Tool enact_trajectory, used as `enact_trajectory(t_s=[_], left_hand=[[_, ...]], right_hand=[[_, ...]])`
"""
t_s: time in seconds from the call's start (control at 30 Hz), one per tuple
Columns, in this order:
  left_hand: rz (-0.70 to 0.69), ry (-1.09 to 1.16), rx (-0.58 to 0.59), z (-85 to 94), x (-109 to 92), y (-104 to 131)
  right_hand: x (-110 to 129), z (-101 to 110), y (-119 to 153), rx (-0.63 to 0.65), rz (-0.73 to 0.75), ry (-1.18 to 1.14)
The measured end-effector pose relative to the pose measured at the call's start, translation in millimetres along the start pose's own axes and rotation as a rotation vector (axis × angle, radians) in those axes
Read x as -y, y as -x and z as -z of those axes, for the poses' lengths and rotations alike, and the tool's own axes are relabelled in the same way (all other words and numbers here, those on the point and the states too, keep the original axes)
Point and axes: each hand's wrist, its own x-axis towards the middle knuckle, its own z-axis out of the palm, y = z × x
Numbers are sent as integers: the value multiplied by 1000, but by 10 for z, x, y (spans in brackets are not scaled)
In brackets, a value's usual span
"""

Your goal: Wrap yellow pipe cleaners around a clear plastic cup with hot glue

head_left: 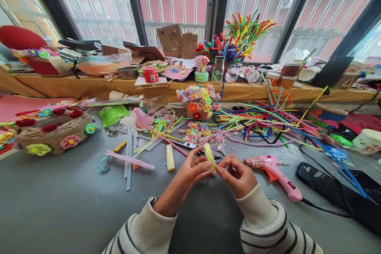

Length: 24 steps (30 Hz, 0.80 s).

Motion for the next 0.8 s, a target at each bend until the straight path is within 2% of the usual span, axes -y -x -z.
enact_trajectory(t_s=[0.53,0.8], left_hand=[[4,-92,-85,-19,-5,8],[-47,-105,-8,47,35,-40]], right_hand=[[15,-14,19,-14,11,-75],[36,-5,16,-2,41,-72]])
